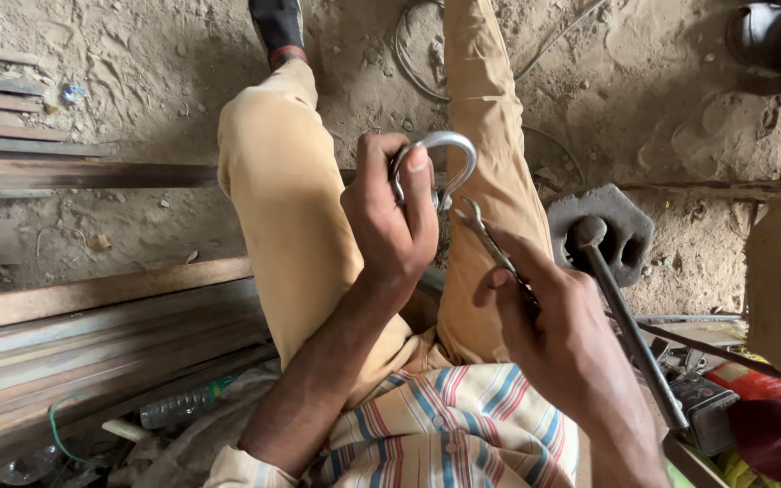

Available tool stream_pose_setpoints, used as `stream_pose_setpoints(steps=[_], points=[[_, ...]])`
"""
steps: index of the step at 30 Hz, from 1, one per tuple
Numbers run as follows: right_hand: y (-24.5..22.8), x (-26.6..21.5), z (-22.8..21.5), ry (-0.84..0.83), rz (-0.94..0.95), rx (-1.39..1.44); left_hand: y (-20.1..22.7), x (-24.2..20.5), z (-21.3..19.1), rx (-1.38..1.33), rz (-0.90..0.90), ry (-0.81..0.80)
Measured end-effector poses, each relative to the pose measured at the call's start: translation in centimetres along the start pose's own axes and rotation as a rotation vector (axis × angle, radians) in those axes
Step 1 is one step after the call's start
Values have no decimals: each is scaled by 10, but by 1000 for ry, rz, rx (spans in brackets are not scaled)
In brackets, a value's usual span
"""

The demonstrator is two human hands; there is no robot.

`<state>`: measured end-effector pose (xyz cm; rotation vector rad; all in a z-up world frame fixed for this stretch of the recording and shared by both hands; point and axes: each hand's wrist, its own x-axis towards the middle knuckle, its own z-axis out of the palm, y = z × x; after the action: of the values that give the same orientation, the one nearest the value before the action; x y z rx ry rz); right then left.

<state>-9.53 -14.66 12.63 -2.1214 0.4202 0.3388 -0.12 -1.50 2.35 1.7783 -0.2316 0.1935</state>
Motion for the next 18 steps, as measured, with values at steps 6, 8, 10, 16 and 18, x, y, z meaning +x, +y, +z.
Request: stream_pose_setpoints(steps=[6,8,10,16,18], points=[[-26,6,2,-19,-12,55,-9,-6,-3,131,251,45],[-29,6,4,-27,-8,12,-13,-6,-4,158,391,41],[-31,6,5,-69,60,-35,-18,-3,-5,167,550,34],[-23,0,-3,-28,-99,-159,-20,2,-8,158,685,-72],[-19,-3,-6,55,-320,-216,-19,1,-12,188,743,-131]])
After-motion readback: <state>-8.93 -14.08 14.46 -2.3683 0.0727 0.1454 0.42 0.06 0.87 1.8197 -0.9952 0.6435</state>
